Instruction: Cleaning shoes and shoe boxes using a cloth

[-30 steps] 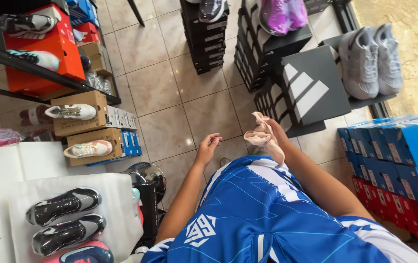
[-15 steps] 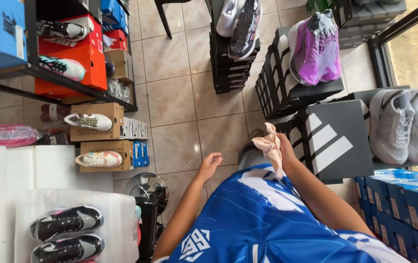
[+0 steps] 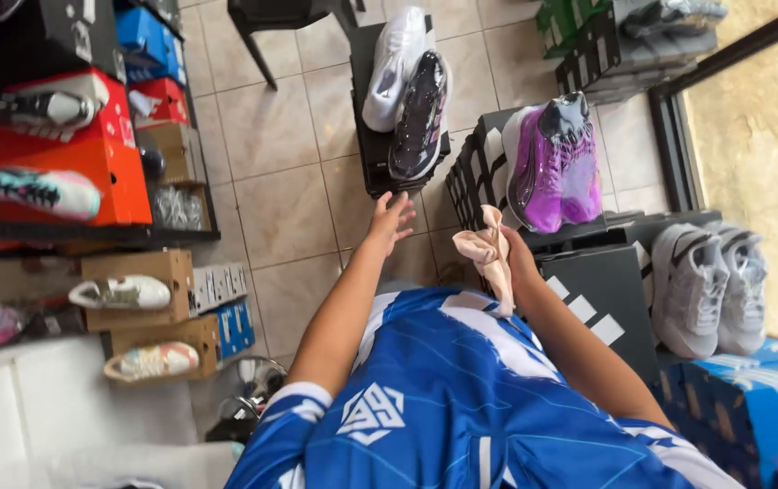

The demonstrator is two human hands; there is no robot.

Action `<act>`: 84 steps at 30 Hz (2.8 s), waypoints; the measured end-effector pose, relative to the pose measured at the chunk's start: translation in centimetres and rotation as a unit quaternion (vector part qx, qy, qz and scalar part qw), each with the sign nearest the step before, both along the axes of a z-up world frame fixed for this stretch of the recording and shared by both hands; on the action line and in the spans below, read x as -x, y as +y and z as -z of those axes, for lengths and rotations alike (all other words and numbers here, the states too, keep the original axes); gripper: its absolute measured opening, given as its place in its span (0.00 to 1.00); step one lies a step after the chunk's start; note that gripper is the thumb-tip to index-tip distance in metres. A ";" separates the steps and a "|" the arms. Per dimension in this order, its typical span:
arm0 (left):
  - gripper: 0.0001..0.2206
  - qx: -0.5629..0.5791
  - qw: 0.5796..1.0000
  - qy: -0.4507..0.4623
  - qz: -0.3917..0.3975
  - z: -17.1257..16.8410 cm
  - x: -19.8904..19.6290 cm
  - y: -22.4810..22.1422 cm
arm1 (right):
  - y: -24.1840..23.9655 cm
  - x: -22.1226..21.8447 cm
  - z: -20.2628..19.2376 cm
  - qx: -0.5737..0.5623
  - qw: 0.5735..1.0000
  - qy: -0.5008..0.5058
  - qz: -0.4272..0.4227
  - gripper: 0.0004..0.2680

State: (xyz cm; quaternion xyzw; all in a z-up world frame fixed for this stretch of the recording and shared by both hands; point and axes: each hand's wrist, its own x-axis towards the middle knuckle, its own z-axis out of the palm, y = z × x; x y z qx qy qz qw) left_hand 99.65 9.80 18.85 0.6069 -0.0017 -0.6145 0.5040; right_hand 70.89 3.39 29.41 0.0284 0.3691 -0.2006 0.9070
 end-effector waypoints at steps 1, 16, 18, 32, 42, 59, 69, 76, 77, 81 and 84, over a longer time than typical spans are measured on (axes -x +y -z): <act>0.43 -0.003 1.000 0.001 0.021 -0.4 -0.6 -0.9 | 1.3 0.3 2.8 -0.003 1.000 0.001 0.021 0.16; 0.24 0.040 0.984 0.141 0.103 3.4 -7.6 -8.0 | 8.4 -9.4 -3.5 0.041 0.946 0.094 0.307 0.09; 0.21 0.038 0.984 0.152 0.085 1.1 -7.9 -7.5 | 10.6 -8.7 -3.1 0.057 0.944 0.114 0.306 0.17; 0.33 0.251 0.859 0.198 0.399 -17.7 -0.5 -3.4 | 8.0 -2.3 -13.4 0.219 0.796 0.188 0.532 0.12; 0.53 0.476 0.623 -0.132 0.607 -29.5 20.1 -2.6 | 13.6 12.8 -11.8 0.296 0.728 0.128 0.605 0.11; 0.39 0.328 0.800 -0.168 0.474 -26.9 32.5 2.8 | 10.7 23.6 -18.5 0.701 0.017 0.666 0.253 0.13; 0.36 0.392 0.861 -0.067 0.317 -23.9 33.9 0.8 | 14.7 18.2 -18.7 0.792 0.073 0.541 0.275 0.07; 0.54 0.515 0.757 0.171 0.365 -34.4 33.3 1.3 | 13.9 20.1 -24.2 0.668 0.363 0.466 0.453 0.16; 0.44 0.461 0.786 0.217 0.350 -32.9 33.7 1.8 | 14.1 19.2 -23.5 0.680 0.290 0.520 0.428 0.14; 0.21 0.302 0.896 0.147 0.291 -23.0 33.9 1.0 | 16.4 17.3 -21.7 0.742 0.158 0.562 0.329 0.06; 0.35 0.469 0.778 -0.129 0.397 -33.4 33.2 1.2 | 15.3 16.1 -21.2 0.743 0.063 0.602 0.285 0.07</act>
